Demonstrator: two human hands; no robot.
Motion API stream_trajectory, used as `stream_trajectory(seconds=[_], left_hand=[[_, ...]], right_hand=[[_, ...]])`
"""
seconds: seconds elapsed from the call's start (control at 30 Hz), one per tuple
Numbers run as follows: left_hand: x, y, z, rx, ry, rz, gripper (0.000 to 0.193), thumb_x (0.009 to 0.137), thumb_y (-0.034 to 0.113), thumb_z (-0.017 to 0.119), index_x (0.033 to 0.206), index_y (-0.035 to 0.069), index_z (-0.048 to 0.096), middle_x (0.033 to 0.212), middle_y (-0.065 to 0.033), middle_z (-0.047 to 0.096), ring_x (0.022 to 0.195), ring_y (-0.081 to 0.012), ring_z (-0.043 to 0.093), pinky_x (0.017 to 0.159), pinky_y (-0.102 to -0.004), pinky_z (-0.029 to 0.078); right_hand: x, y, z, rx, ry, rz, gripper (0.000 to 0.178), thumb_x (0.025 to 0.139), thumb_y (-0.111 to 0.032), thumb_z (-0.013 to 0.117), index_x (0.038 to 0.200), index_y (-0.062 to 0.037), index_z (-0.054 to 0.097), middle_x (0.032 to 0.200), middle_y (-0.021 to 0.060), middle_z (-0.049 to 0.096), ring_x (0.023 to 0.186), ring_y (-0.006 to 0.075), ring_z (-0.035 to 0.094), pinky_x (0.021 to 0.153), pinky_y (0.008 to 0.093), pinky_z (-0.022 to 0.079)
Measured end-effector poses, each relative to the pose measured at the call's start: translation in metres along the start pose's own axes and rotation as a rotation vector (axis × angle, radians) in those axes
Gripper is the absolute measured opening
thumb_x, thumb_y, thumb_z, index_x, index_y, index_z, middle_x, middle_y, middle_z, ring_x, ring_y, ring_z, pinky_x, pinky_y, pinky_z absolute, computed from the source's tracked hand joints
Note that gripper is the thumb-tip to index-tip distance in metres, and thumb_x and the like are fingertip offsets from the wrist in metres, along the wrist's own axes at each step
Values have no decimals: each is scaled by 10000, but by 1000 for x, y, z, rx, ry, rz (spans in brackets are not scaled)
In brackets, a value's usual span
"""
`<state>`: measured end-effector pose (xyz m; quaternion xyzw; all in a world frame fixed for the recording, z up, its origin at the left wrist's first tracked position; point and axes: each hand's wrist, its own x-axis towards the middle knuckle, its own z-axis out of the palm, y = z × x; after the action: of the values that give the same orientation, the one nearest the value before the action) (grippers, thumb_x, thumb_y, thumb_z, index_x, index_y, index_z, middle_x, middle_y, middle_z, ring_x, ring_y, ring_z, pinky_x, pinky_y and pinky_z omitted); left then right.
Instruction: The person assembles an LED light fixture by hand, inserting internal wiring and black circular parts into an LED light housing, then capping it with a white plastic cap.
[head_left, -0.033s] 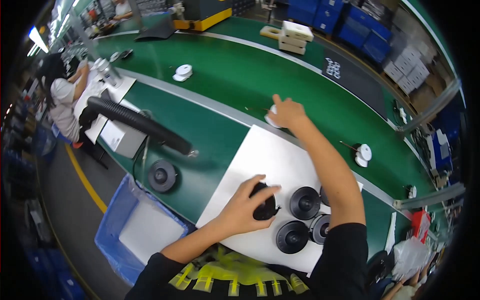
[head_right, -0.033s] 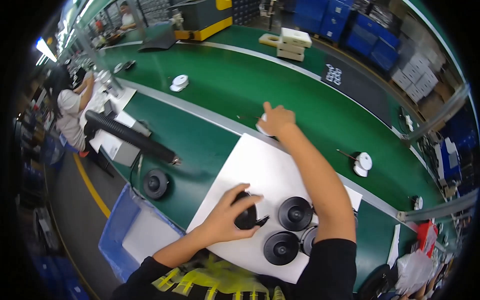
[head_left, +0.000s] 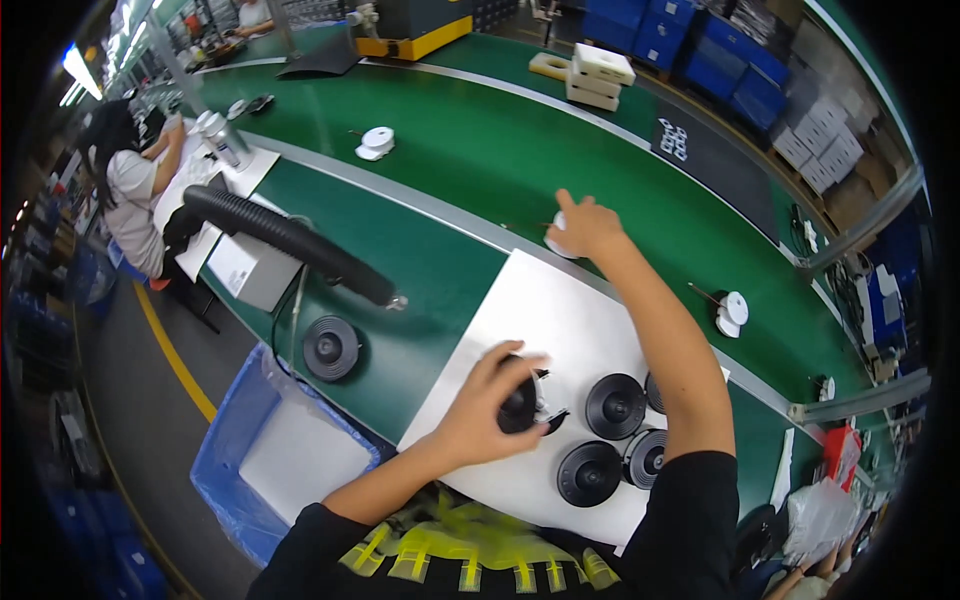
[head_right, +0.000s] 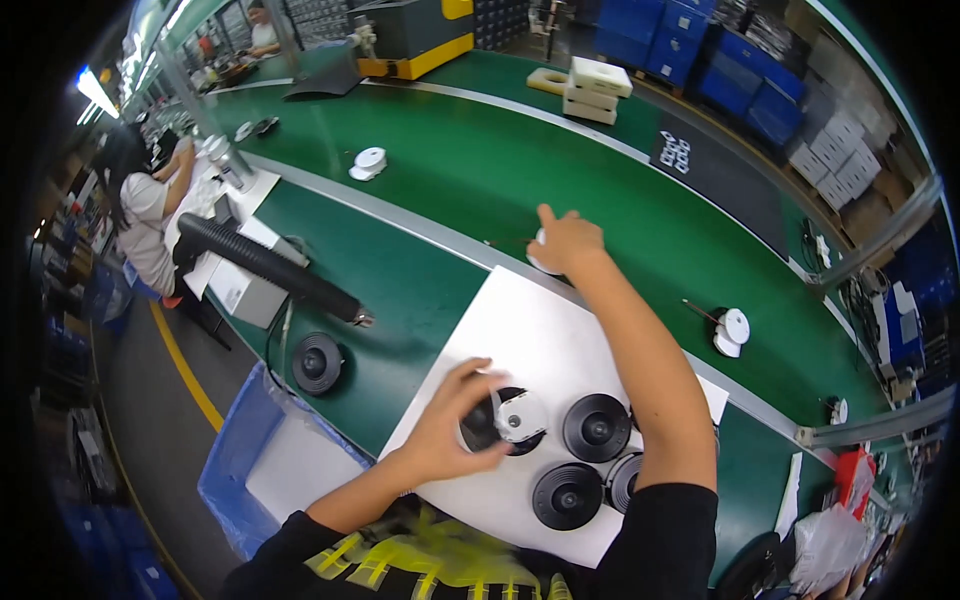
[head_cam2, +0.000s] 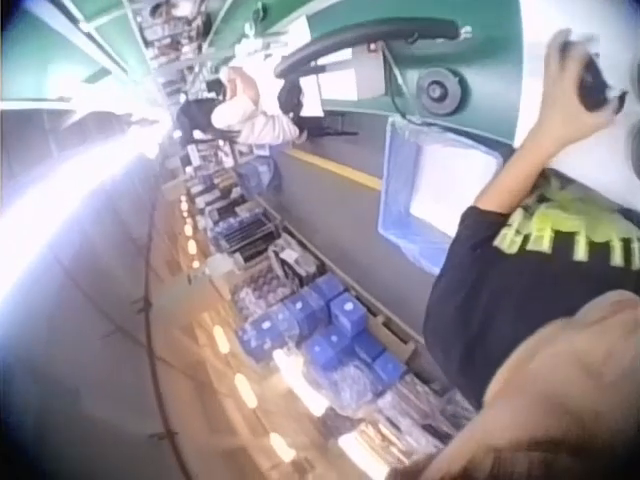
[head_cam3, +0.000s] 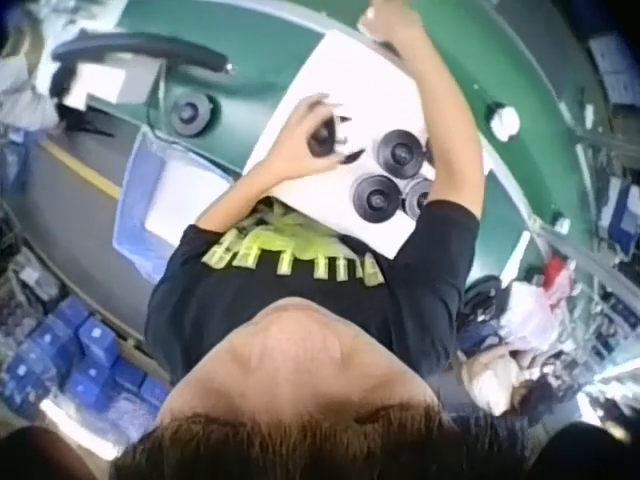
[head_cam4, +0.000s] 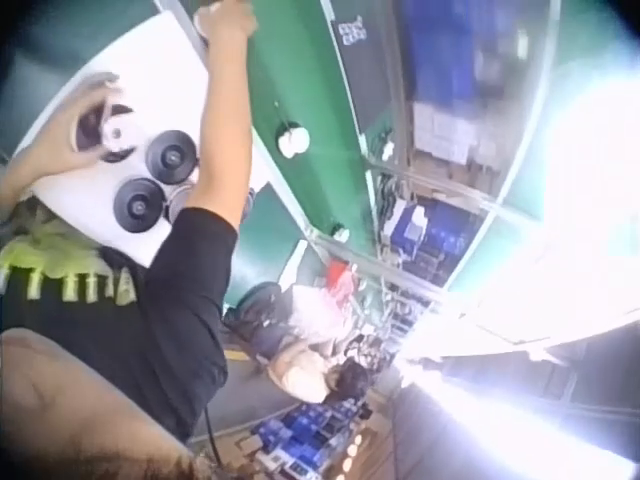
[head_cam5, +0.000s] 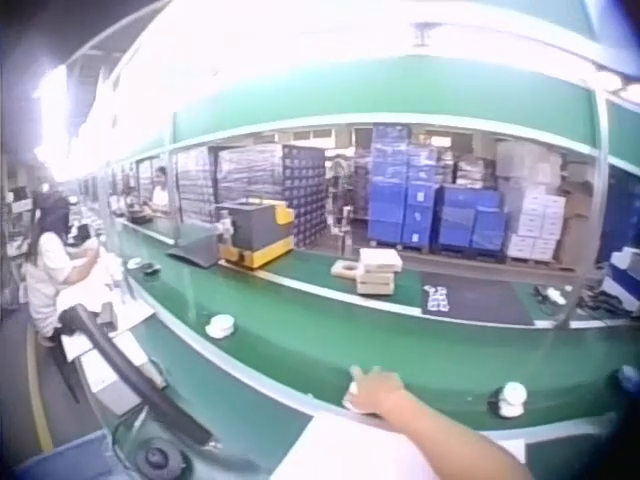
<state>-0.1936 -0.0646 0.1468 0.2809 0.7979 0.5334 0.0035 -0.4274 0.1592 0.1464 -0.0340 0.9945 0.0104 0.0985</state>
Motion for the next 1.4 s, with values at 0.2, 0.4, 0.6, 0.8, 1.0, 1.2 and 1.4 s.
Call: stream_trajectory(seconds=[0.2,0.4,0.6,0.8,1.0,1.2,1.4], left_hand=[[3,-49,-41,-2040,274,-557,531,911,499,451,1353,205,490,1370,-325,423,1317,-502,369,1068,-686,276],[25,-69,-64,-2100,433,-442,406,995,414,365,1287,202,550,1327,-274,481,1269,-459,420,1055,-581,361],[-46,-52,-54,-2135,327,-443,506,939,435,464,1389,205,472,1453,-199,399,1361,-465,300,939,-539,437],[-116,-56,-73,-2279,86,-206,515,959,536,392,1393,268,462,1411,-262,415,1308,-503,379,952,-603,437],[-135,-55,-79,-2075,334,-459,528,919,475,511,1361,186,509,1460,-165,425,1371,-419,337,987,-600,384],[-135,-28,-85,-2022,398,-531,377,1010,478,389,1332,327,515,1465,-149,413,1372,-443,340,879,-502,467],[-114,-55,-68,-2122,330,-303,355,1003,456,424,1304,301,532,1421,-187,448,1282,-447,435,852,-466,481]], right_hand=[[-17,1,30,-47,131,146,555,972,-491,421,1428,-183,352,1234,273,539,1015,408,637,818,460,533],[-66,-29,15,596,366,-74,485,1022,-504,283,1347,-157,379,969,206,599,805,368,640,691,409,523],[-102,-125,36,1502,-225,-94,428,1005,-559,244,1316,-292,370,981,-11,602,648,90,530,493,211,378],[-116,-195,42,2152,-340,27,322,1008,-395,358,1266,-258,494,971,129,643,587,174,537,465,247,370],[-131,-166,88,2284,-428,-92,334,968,-442,395,1177,-258,579,801,131,606,453,166,436,406,263,328],[-143,-178,68,2278,-519,-123,369,982,-468,326,1171,-225,529,806,163,589,452,162,415,418,265,318],[-116,-176,78,2288,-604,25,472,942,-507,326,1000,-105,566,814,147,614,545,173,482,435,259,334]])
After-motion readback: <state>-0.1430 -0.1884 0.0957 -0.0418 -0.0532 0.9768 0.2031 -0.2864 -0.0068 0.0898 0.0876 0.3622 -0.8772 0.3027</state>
